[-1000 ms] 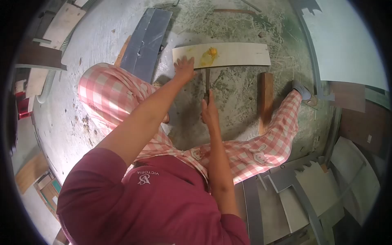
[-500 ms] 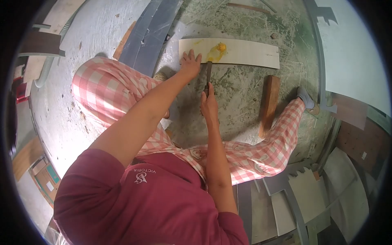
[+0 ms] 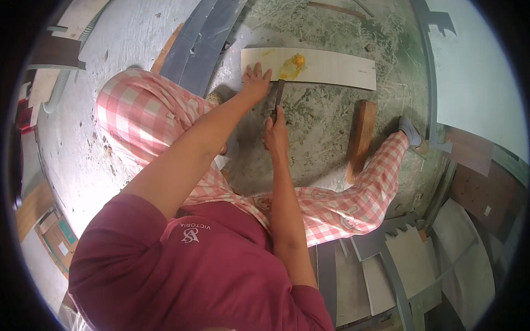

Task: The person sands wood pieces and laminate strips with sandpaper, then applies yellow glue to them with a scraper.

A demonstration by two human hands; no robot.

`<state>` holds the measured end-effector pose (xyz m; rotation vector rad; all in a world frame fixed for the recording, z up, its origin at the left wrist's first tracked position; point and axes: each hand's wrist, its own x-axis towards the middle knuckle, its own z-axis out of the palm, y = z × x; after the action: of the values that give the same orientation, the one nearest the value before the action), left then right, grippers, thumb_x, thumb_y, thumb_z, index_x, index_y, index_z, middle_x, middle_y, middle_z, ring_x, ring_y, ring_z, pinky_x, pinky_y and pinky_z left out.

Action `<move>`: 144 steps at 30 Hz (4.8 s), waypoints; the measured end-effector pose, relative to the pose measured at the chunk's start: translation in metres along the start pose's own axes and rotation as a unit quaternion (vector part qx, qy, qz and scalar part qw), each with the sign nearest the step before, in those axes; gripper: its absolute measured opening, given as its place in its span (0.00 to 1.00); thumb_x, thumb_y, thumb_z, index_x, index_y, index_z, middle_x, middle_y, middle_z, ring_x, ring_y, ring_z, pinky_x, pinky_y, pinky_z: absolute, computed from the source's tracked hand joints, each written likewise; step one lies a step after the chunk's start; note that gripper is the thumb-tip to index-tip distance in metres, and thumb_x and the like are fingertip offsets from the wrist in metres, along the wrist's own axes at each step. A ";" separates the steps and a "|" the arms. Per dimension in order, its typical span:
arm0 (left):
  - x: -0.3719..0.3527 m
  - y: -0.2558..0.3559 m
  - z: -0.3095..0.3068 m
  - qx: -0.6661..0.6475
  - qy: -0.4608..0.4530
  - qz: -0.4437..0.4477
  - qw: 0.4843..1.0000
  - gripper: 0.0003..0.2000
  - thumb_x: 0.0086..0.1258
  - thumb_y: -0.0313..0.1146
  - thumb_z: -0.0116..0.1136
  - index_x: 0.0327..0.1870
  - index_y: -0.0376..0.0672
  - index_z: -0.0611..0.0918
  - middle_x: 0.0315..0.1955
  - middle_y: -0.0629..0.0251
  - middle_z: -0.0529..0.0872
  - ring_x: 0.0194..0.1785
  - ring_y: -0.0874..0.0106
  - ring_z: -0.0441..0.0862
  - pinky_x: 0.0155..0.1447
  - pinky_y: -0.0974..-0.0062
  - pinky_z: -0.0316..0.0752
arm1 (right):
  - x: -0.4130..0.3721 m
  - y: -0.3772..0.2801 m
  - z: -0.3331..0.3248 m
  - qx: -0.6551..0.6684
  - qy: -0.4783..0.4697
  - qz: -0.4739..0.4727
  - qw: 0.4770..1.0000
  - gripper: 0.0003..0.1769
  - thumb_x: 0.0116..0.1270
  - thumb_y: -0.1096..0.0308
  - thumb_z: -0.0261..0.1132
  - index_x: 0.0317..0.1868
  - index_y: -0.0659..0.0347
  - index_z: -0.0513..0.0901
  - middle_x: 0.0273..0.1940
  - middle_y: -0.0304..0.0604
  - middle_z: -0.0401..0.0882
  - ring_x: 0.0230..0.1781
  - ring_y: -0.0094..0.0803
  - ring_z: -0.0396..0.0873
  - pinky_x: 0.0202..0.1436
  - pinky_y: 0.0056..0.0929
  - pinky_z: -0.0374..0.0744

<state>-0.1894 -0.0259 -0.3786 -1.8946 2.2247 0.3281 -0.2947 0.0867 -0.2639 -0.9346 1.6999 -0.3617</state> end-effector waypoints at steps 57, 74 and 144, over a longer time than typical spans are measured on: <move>-0.106 0.062 0.016 0.021 0.032 0.236 0.971 0.34 0.58 0.35 0.56 0.68 0.46 0.59 0.68 0.50 0.52 0.69 0.49 0.52 0.68 0.54 0.54 | -0.036 0.084 0.000 0.058 0.132 -0.008 0.990 0.28 0.68 0.58 0.47 0.68 0.51 0.56 0.53 0.63 0.72 0.50 0.57 0.74 0.52 0.43 0.71; -0.097 0.060 0.013 0.042 0.016 0.245 0.968 0.31 0.61 0.35 0.52 0.68 0.48 0.60 0.68 0.50 0.52 0.69 0.49 0.52 0.67 0.49 0.53 | -0.003 0.057 -0.032 0.033 0.135 -0.025 0.990 0.27 0.68 0.59 0.46 0.67 0.49 0.58 0.51 0.61 0.74 0.46 0.54 0.76 0.49 0.42 0.74; -0.166 0.063 0.013 0.133 -0.076 0.287 0.945 0.30 0.61 0.38 0.50 0.66 0.40 0.63 0.69 0.45 0.44 0.71 0.45 0.44 0.69 0.57 0.49 | -0.089 0.072 -0.008 0.091 0.156 -0.042 0.983 0.25 0.68 0.59 0.49 0.65 0.49 0.63 0.55 0.57 0.72 0.54 0.53 0.72 0.55 0.38 0.71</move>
<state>-0.2249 0.1438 -0.3402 -1.0256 2.5162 0.2294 -0.3234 0.1968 -0.2483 -0.8486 1.8757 -0.7393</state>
